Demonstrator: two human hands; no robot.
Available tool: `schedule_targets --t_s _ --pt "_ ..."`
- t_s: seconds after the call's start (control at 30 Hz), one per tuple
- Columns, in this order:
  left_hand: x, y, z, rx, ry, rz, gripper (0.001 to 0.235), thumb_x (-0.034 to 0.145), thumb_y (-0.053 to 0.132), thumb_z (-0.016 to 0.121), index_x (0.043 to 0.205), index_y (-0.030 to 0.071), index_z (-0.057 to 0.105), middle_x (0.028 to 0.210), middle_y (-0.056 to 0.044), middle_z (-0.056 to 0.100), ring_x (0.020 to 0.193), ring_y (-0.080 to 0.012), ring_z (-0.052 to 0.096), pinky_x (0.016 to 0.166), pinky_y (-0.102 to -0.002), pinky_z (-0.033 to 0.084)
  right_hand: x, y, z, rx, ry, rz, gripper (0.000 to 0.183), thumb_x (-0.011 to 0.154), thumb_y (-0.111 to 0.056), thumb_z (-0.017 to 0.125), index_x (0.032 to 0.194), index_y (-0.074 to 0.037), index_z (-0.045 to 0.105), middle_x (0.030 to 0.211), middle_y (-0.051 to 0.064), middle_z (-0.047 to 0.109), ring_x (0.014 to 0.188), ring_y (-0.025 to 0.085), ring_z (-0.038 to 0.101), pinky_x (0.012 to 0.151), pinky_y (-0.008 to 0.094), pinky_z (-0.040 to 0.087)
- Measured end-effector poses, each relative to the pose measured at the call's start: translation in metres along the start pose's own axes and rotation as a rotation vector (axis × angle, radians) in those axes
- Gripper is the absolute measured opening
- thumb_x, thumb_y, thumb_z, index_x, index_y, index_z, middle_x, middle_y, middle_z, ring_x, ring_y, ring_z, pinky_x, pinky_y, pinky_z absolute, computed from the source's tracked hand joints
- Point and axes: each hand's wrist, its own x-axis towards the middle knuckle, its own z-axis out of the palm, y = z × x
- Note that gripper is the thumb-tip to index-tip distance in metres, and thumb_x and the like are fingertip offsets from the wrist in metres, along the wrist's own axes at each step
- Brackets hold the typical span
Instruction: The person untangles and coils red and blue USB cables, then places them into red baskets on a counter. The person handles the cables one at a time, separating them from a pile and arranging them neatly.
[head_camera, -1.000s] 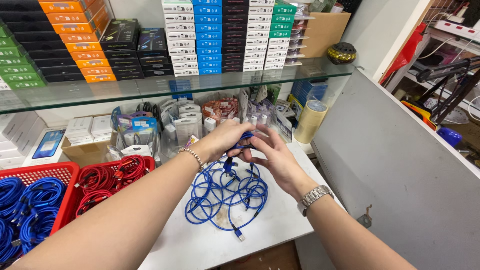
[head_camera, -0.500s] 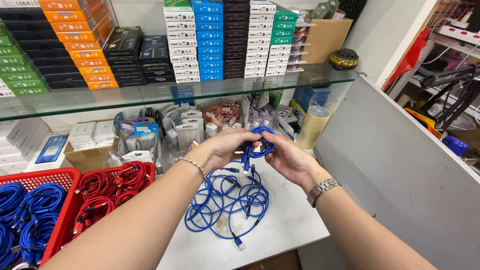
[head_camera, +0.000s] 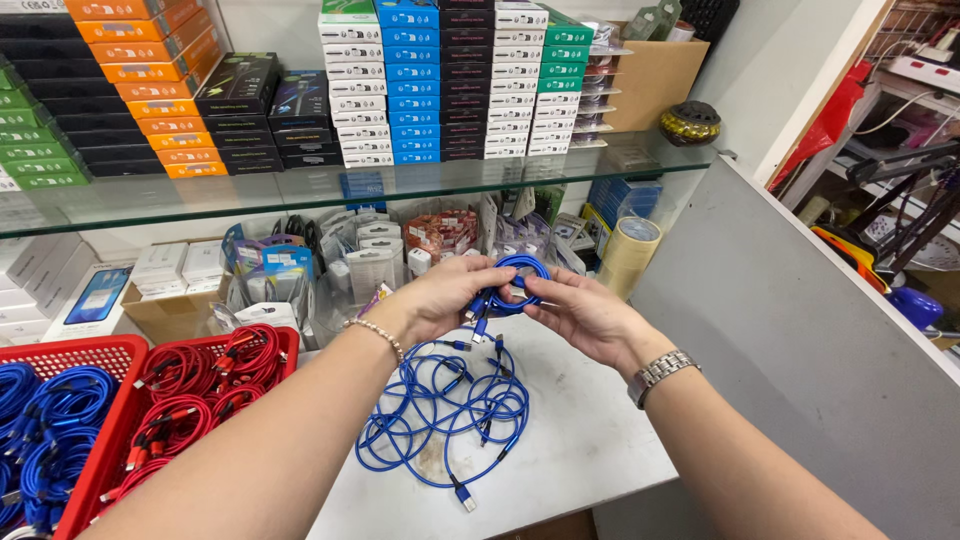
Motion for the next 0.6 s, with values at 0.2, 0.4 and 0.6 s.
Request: schedule_targets --t_s 0.2,0.4,0.6 --pt "0.007 -0.023 0.020 0.698 0.661 0.235 0.027 0.088 0.025 0.072 0.105 0.003 0.068 0.087 -0.009 0.077 0.077 -0.0171 0.073 0.067 -0.031 0.056 0.018 0.022 0.013 -0.269 0.202 -0.086 0.032 0.091 -0.018 0.075 0.120 -0.006 0.069 0.100 0.001 0.067 0.085 0.009 0.063 0.079 0.025 0.057" --pt "-0.013 -0.026 0.009 0.579 0.756 0.139 0.037 0.086 0.032 0.076 0.108 0.002 0.069 0.090 -0.011 0.075 0.077 -0.0193 0.073 0.065 -0.032 0.056 0.044 0.047 0.018 -0.147 0.127 -0.123 0.033 0.091 -0.017 0.074 0.121 -0.004 0.071 0.095 0.004 0.067 0.079 0.012 0.066 0.075 0.025 0.059" --pt "-0.064 -0.021 -0.038 0.097 0.682 -0.063 0.029 0.093 0.026 0.068 0.109 0.002 0.069 0.097 -0.011 0.072 0.073 -0.0195 0.072 0.066 -0.034 0.062 0.067 0.065 0.037 -0.118 0.036 -0.066 0.031 0.090 -0.015 0.072 0.118 -0.002 0.070 0.101 0.005 0.072 0.082 0.011 0.067 0.076 0.024 0.060"
